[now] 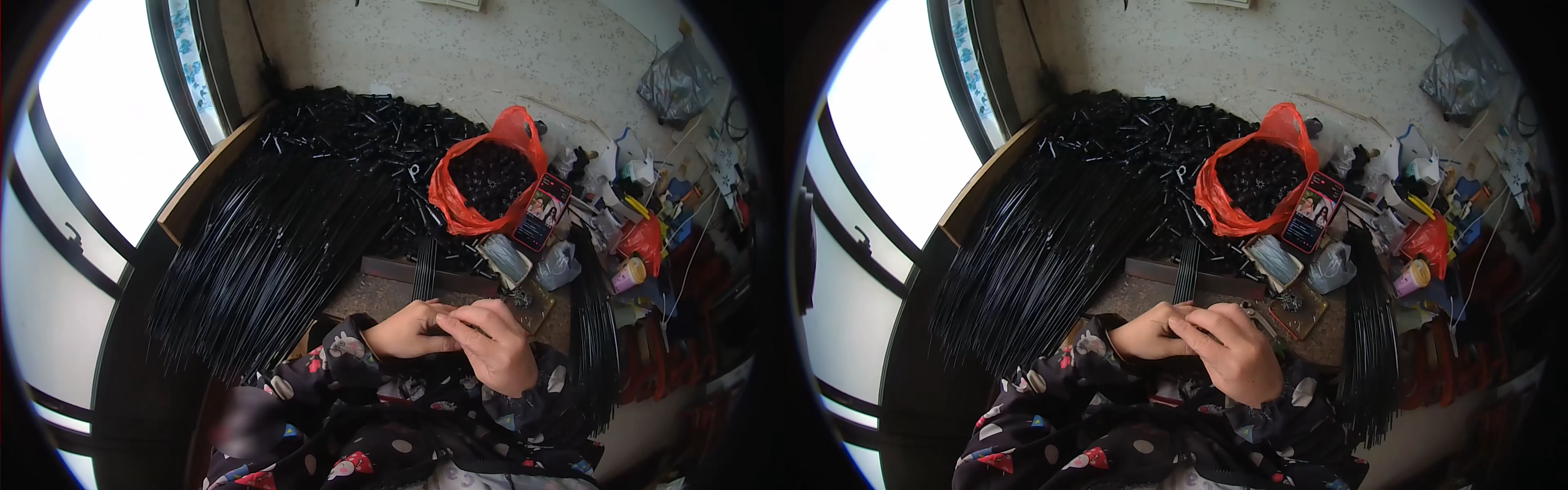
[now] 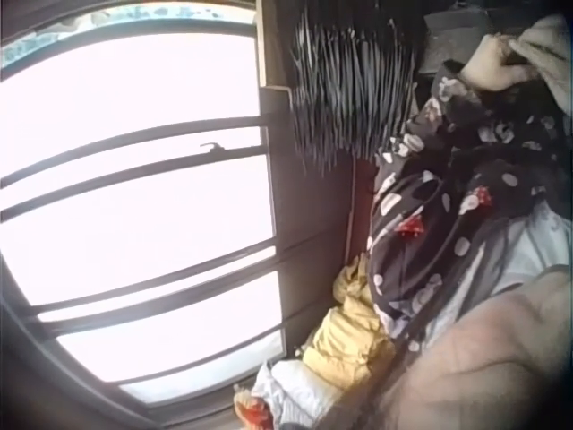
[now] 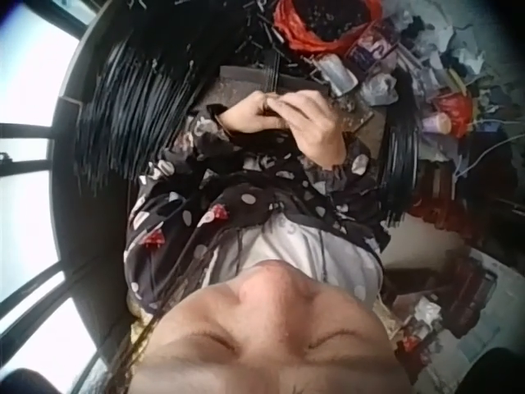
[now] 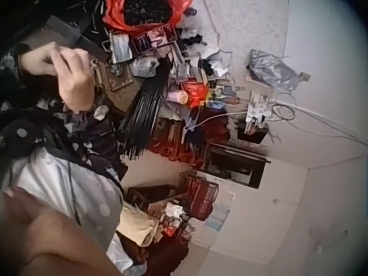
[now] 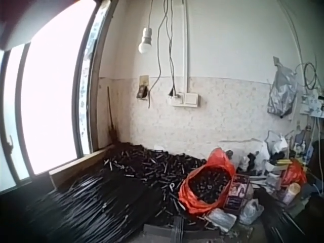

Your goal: Assembling wire harnesses by attaching plastic connectors to bundles of wires and securing them with pliers.

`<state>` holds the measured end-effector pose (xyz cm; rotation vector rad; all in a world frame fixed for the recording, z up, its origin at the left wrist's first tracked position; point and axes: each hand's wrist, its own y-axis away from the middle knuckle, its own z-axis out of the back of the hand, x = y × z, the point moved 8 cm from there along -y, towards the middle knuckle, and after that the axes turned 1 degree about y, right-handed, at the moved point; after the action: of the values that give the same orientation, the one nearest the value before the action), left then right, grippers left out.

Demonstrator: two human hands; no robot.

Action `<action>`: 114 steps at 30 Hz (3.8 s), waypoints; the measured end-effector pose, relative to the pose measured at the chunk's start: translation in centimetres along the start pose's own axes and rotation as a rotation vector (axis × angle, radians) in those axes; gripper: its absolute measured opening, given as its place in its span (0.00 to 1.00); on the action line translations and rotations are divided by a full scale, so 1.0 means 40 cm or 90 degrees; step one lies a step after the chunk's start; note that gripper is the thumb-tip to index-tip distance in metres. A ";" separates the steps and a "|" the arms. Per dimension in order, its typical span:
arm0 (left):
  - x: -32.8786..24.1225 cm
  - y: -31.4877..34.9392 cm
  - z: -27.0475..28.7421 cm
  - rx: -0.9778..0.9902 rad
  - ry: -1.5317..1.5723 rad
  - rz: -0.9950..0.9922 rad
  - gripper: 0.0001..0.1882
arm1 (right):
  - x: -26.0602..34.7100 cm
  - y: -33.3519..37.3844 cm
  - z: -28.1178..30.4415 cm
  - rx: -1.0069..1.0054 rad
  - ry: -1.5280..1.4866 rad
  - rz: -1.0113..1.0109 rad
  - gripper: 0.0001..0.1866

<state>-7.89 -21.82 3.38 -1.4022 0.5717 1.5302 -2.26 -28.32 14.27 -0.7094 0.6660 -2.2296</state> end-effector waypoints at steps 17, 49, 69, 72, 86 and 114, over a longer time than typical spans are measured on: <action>0.214 0.134 -0.066 0.023 -0.848 0.038 0.35 | -0.571 0.090 -0.092 0.022 0.293 -0.333 0.06; 0.216 0.141 -0.019 0.059 -0.671 0.125 0.48 | -0.532 0.074 -0.346 0.144 0.054 -0.284 0.08; 0.196 0.126 -0.021 0.019 -0.628 0.122 0.35 | -0.576 0.073 -0.346 0.182 -0.036 -0.237 0.09; 0.214 0.142 -0.015 0.037 -0.655 0.137 0.41 | -0.563 0.067 -0.375 0.203 0.026 -0.254 0.09; 0.201 0.142 -0.015 0.013 -0.659 0.107 0.45 | -0.518 0.038 -0.354 0.197 0.118 -0.173 0.09; 0.207 0.153 -0.019 0.011 -0.584 0.096 0.46 | -0.528 0.081 -0.272 0.133 0.237 -0.005 0.03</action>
<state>-11.90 -22.44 -6.13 -0.5224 0.1116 2.0565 5.04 -12.04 -1.78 -0.1931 0.5919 -2.4175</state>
